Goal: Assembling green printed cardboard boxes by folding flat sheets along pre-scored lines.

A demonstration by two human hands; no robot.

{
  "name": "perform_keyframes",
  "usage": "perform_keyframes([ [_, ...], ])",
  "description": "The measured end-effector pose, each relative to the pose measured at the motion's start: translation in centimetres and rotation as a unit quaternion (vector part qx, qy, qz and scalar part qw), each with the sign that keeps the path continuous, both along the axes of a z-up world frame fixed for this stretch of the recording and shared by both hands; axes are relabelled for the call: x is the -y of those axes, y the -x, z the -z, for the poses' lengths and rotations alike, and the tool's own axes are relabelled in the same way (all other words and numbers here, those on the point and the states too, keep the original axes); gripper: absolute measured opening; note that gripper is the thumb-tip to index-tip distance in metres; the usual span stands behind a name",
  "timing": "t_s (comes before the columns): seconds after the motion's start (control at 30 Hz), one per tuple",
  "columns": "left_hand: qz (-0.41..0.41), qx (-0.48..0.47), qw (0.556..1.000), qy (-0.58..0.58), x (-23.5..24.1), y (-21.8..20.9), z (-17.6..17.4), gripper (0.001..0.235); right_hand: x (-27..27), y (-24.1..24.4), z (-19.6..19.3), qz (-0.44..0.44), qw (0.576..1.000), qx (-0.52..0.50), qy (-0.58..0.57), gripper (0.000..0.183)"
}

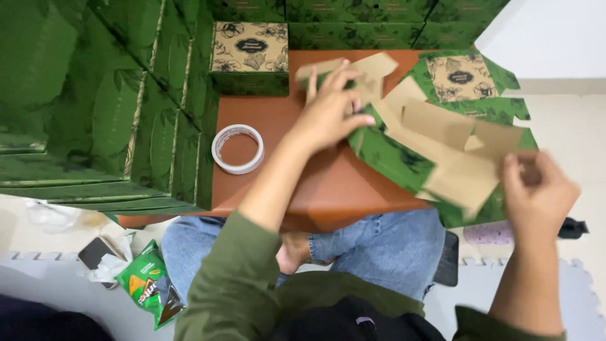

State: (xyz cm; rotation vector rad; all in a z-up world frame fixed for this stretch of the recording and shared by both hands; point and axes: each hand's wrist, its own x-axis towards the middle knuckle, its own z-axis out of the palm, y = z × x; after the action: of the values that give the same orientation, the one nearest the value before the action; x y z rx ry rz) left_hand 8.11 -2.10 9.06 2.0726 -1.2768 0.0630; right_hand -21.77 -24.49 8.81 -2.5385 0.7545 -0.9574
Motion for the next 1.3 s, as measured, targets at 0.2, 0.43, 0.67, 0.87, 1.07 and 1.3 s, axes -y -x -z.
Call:
perform_keyframes([
  [0.2, -0.032, 0.047, 0.995, 0.078, -5.4, 11.0, 0.1, 0.025, 7.3, -4.6, 2.6, -0.139, 0.978, 0.037, -0.15, 0.013],
  [0.43, -0.103, 0.057, 0.985, 0.129, -5.9, 14.7, 0.9, 0.04, 0.6, 1.0, -0.4, -0.165, 0.976, -0.054, -0.134, 0.051],
  [0.67, 0.042, 0.067, 0.992, 0.099, -2.2, 16.5, 0.1, 0.038, -2.3, 6.4, 1.1, -0.145, 0.97, -0.13, -0.147, 0.058],
  [0.87, 0.017, 0.07, 0.995, 0.074, -1.5, 16.1, 0.7, 0.006, -3.9, 5.4, 2.2, -0.108, 0.985, -0.007, -0.133, 0.033],
  [1.07, 0.043, 0.036, 0.997, 0.055, -1.3, 16.2, 0.8, 0.015, -5.8, 3.9, 2.1, -0.16, 0.983, 0.036, -0.079, 0.03],
  [1.3, 0.092, 0.006, 0.995, 0.048, -1.2, 15.9, 1.7, 0.014, -7.5, 3.0, 2.0, -0.127, 0.988, 0.08, -0.041, 0.021],
])
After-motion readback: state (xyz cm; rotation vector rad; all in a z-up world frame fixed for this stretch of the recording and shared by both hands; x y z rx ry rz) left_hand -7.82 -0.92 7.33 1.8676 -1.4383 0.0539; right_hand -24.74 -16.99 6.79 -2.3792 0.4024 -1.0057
